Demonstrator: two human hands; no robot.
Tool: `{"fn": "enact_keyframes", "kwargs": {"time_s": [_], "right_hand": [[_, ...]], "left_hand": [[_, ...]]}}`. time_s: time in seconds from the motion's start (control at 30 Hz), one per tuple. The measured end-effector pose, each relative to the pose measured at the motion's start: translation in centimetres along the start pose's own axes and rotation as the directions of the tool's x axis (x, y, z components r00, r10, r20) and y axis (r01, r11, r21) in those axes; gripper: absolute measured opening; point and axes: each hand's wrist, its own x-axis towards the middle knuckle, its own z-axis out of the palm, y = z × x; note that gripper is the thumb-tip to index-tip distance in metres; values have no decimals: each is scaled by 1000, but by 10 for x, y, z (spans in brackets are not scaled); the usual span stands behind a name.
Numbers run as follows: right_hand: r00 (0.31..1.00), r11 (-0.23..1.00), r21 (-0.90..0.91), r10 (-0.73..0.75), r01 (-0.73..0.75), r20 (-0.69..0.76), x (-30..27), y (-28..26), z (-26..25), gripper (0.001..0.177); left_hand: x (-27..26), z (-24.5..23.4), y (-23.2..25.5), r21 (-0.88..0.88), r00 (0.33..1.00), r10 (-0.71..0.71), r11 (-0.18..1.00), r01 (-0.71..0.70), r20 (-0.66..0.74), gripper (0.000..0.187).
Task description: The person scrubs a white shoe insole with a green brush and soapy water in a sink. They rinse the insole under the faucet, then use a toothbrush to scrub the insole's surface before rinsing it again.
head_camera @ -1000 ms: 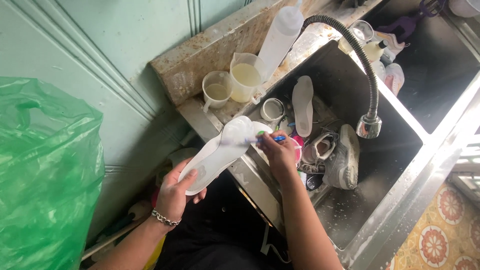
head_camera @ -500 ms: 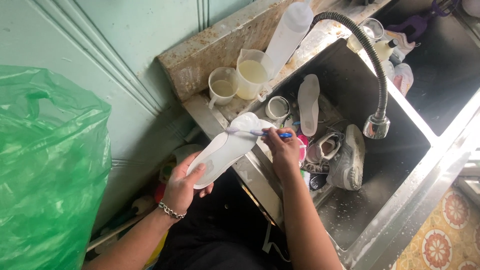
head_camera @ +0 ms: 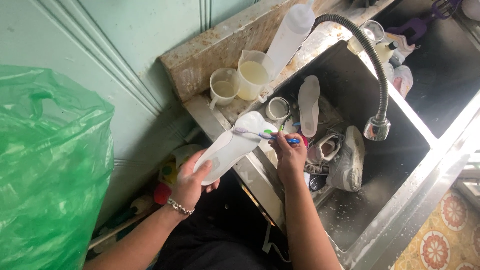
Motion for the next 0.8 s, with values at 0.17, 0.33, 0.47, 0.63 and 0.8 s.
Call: {"fn": "enact_keyframes", "kwargs": {"time_s": [0.17,0.33,0.47,0.63,0.8], "right_hand": [[990,1000,-17,-20,23,137,-20,-6,12,28],[993,1000,-15,-21,23,115,-35,-32,29,26],[978,997,-1,-71,72,195,-56,-38,46,28],[970,974,43,-224,220,90,-31,-47,55,27],[749,764,-15,-629,645,207,-23,-83,131,36]], "left_hand": [[14,11,-4,24,995,53,998,-55,82,66],[30,8,4,101,950,139,980,-173,281,122],[34,7,-6,84,921,188,970,-229,342,130],[34,8,6,223,926,242,924,-311,290,102],[22,12,23,198,948,223,943,-269,226,91]]}}
